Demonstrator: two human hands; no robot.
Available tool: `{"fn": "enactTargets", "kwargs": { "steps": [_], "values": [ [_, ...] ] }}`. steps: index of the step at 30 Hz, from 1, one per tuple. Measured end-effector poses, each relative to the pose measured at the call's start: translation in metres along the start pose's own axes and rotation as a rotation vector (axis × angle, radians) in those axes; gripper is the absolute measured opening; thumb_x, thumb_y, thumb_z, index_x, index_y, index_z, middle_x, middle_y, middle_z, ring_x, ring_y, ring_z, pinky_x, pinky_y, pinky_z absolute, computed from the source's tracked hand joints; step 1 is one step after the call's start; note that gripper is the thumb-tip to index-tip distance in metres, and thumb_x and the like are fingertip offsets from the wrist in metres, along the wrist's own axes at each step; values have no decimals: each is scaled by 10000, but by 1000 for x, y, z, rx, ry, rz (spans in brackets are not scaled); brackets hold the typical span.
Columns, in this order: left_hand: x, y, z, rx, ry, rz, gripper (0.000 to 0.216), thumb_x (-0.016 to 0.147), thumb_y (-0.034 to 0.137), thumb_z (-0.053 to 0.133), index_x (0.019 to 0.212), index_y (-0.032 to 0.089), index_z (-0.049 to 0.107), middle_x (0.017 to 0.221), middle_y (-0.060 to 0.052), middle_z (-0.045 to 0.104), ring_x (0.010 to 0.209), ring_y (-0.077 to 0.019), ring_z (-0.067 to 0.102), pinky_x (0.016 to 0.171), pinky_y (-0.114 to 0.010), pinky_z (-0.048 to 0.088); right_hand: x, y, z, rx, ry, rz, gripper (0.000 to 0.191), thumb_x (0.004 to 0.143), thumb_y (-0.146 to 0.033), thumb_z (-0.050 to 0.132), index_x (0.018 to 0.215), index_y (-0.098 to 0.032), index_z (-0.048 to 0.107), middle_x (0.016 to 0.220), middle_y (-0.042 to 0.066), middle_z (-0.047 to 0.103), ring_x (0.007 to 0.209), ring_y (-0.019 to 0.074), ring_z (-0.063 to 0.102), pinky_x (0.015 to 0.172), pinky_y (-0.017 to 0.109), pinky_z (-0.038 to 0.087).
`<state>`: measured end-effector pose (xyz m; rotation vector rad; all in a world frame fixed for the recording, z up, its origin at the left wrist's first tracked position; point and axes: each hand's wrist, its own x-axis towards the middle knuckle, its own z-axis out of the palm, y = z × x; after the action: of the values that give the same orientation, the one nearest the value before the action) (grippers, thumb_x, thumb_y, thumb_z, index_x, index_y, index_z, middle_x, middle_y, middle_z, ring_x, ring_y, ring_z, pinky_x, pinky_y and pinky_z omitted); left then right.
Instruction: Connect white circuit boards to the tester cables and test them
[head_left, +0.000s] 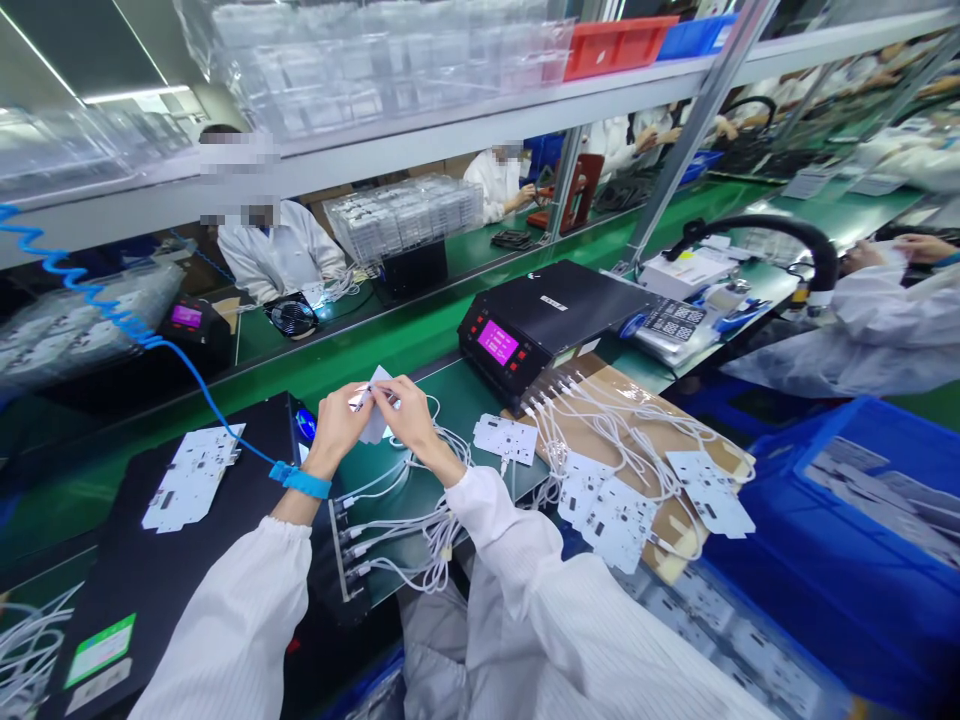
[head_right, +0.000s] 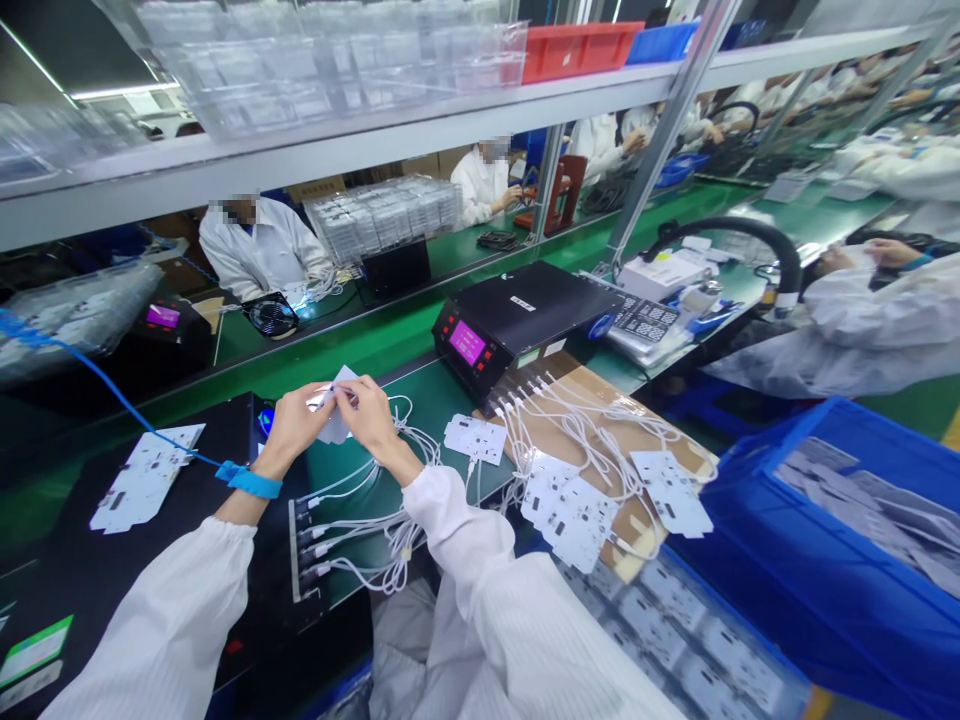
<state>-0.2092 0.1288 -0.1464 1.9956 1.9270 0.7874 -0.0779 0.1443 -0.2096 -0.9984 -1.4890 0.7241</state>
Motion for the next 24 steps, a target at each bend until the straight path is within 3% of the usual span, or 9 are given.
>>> {"fn": "enactTargets", "kwargs": {
  "steps": [4, 8, 17, 24],
  "values": [
    [-1, -1, -1, -3, 4, -30, 356, 885, 389, 618, 1064, 147, 808, 1050, -133, 814, 1016, -332, 774, 904, -377, 592, 0, 3, 2, -37, 5, -69, 173, 1021, -259, 574, 1055, -196, 732, 1041, 47, 690, 886, 144, 661, 881, 277, 542],
    [-2, -1, 0, -26, 9, -14, 350, 876, 369, 612, 1059, 150, 814, 1080, -129, 811, 1061, -327, 765, 928, -360, 584, -1, 7, 5, -60, 7, -153, 198, 1051, -280, 526, 1029, -199, 705, 1010, 47, 667, 907, 158, 643, 868, 278, 526],
    [-6, 2, 2, -98, -2, 37, 356, 901, 371, 574, 1066, 157, 804, 1090, -96, 815, 1056, -272, 773, 874, -282, 595, -5, 3, 9, -70, 55, -125, 227, 1066, -294, 504, 1047, -195, 707, 1033, 50, 688, 925, 162, 650, 884, 278, 515],
    [-1, -2, -1, -76, -21, 24, 297, 848, 331, 615, 983, 146, 803, 1026, -117, 819, 1028, -297, 776, 888, -320, 603, 5, -5, -9, -247, -153, -63, 150, 1031, -268, 597, 1031, -227, 741, 1058, 17, 720, 936, 154, 671, 840, 261, 494]
  ]
}}
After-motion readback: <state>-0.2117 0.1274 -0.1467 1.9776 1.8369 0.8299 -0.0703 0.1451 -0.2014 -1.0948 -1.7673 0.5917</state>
